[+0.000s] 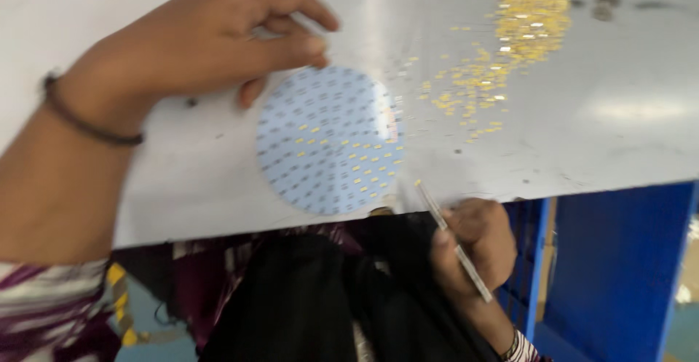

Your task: The person uses tweezers to pick up small yellow LED components from a pile on the table and places them into designated spots on a circular LED board. The person continues this repetitive placement process throughout the clip.

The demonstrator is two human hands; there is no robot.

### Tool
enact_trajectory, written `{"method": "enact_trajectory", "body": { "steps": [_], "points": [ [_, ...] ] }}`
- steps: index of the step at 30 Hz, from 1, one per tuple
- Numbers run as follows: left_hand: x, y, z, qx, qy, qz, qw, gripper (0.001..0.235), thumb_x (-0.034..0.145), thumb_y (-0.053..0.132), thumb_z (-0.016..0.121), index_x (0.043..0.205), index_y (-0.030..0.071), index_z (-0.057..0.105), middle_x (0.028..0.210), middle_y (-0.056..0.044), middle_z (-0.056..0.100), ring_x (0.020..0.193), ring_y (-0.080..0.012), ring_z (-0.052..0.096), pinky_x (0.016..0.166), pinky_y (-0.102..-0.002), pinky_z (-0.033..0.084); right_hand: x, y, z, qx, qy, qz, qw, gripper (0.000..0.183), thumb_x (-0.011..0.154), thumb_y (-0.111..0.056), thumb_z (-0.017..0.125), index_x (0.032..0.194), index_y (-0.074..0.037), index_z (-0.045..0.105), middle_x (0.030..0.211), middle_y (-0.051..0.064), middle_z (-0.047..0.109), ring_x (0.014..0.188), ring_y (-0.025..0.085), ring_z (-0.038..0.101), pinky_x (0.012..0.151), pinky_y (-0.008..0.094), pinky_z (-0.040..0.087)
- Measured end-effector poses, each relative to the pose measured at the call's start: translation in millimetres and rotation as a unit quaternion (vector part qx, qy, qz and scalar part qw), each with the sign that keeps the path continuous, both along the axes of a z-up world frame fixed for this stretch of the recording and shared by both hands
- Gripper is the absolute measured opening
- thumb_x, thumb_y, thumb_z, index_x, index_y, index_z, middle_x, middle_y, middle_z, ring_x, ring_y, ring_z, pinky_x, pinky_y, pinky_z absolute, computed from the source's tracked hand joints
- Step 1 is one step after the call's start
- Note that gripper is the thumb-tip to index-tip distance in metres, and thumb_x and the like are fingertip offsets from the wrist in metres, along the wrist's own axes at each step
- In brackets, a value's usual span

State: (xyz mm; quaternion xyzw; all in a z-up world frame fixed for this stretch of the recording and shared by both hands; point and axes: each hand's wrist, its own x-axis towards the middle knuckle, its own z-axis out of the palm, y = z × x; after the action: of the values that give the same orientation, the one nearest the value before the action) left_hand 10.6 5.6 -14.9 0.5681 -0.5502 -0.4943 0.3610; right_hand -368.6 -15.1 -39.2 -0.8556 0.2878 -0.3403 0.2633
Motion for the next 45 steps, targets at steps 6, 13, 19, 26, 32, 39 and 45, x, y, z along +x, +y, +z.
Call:
{"method": "enact_trajectory", "body": {
  "steps": [6,13,19,26,32,39,45],
  "points": [
    [-6,2,4,-0.02,-0.038,0.017,0.999,0.043,0.1,0.03,0.061,0.13,-0.002,0.062,0.099,-0.011,0.079,0.042,-0.0094,0.06,0.038,-0.024,0.05,29,25,-5,-0.061,0.012,0.106,0.992,0.014,0.082,-0.008,0.07,0.088,0.001,0.062,0.074,0.009,0.057,0.073,0.026,0.055,0.077,0.045,0.05],
    [-7,2,6,-0.027,-0.012,0.012,0.999,0.045,0.1,0.033,0.062,0.129,-0.001,0.062,0.099,-0.011,0.078,0.042,-0.0083,0.06,0.038,-0.023,0.05,32,29,-7,-0.068,0.016,0.088,0.994,0.014,0.084,-0.008,0.071,0.086,0.001,0.06,0.074,0.009,0.058,0.073,0.026,0.055,0.079,0.044,0.05],
    [-8,2,5,-0.02,-0.038,0.022,0.999,0.046,0.1,0.035,0.062,0.13,0.0,0.062,0.098,-0.011,0.079,0.04,-0.0086,0.06,0.037,-0.023,0.05,32,28,-7,-0.071,0.021,0.097,0.993,0.015,0.084,-0.007,0.072,0.085,0.002,0.059,0.076,0.009,0.06,0.073,0.027,0.055,0.075,0.043,0.049],
    [-4,0,10,-0.001,-0.014,0.014,1.0,0.047,0.095,0.034,0.064,0.129,0.002,0.065,0.101,-0.016,0.079,0.042,-0.0097,0.06,0.039,-0.025,0.051,11,25,-8,0.098,-0.099,0.064,0.988,0.015,0.094,-0.012,0.068,0.099,0.001,0.062,0.083,0.009,0.058,0.079,0.018,0.057,0.098,0.051,0.057],
    [-2,2,10,-0.004,-0.028,0.008,1.0,0.049,0.095,0.038,0.064,0.129,0.003,0.064,0.108,-0.016,0.078,0.041,-0.0099,0.062,0.043,-0.024,0.054,-7,17,-1,0.415,-0.283,0.06,0.863,0.015,0.103,-0.011,0.071,0.099,0.002,0.067,0.077,0.007,0.061,0.077,0.015,0.056,0.113,0.068,0.042],
    [11,6,20,0.001,-0.029,0.021,0.999,0.051,0.095,0.038,0.063,0.132,0.003,0.062,0.101,-0.016,0.078,0.04,-0.0098,0.06,0.039,-0.024,0.05,6,4,18,0.585,-0.309,0.075,0.746,0.014,0.099,-0.015,0.068,0.097,-0.002,0.067,0.074,0.002,0.055,0.077,0.016,0.054,0.114,0.077,0.032],
    [38,16,27,0.013,-0.052,0.079,0.995,0.049,0.097,0.039,0.061,0.131,0.004,0.064,0.096,-0.015,0.079,0.039,-0.0097,0.056,0.039,-0.024,0.047,47,12,15,0.6,-0.298,0.128,0.731,0.014,0.098,-0.017,0.068,0.096,-0.003,0.066,0.073,-0.002,0.054,0.077,0.013,0.053,0.114,0.075,0.033]
  ]
}}
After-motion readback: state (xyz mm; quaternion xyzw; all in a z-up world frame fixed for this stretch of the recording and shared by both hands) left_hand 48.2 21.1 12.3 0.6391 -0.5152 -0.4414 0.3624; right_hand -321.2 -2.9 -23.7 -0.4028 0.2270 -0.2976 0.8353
